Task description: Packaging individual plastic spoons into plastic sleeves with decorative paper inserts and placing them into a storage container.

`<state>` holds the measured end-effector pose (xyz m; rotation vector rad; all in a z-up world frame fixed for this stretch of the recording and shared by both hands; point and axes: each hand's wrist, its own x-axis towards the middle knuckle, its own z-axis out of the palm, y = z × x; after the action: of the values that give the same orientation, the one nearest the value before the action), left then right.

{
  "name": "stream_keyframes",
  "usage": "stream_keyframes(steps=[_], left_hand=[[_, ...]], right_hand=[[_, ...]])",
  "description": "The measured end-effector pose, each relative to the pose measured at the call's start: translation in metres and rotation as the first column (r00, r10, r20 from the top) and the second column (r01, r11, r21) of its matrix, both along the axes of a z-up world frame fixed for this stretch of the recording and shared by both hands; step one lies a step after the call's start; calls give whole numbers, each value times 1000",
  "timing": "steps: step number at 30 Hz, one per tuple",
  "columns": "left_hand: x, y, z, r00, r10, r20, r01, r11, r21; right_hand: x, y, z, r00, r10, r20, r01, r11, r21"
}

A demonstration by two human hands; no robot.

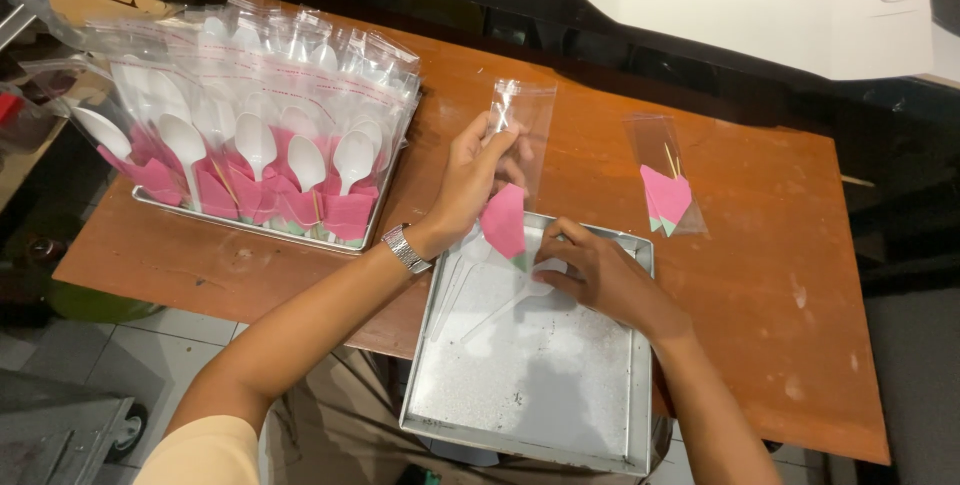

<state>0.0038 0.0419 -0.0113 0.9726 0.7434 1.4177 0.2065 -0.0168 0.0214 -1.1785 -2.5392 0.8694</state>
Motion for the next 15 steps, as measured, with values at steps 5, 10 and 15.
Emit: stream_keyframes(steps=[5, 10, 15], left_hand=[[-3, 5, -3, 996, -90, 28, 90, 996, -10], [-1, -12, 24, 960, -248, 130, 256, 965, -50], [2, -26, 30, 945, -324, -49, 326, 944, 54]], right_hand=[[21, 7, 0, 968, 39, -248, -90, 976, -197], [57, 19, -13, 811, 68, -582, -195, 968, -159], [81, 38, -45, 120, -261, -958, 1, 965, -262]])
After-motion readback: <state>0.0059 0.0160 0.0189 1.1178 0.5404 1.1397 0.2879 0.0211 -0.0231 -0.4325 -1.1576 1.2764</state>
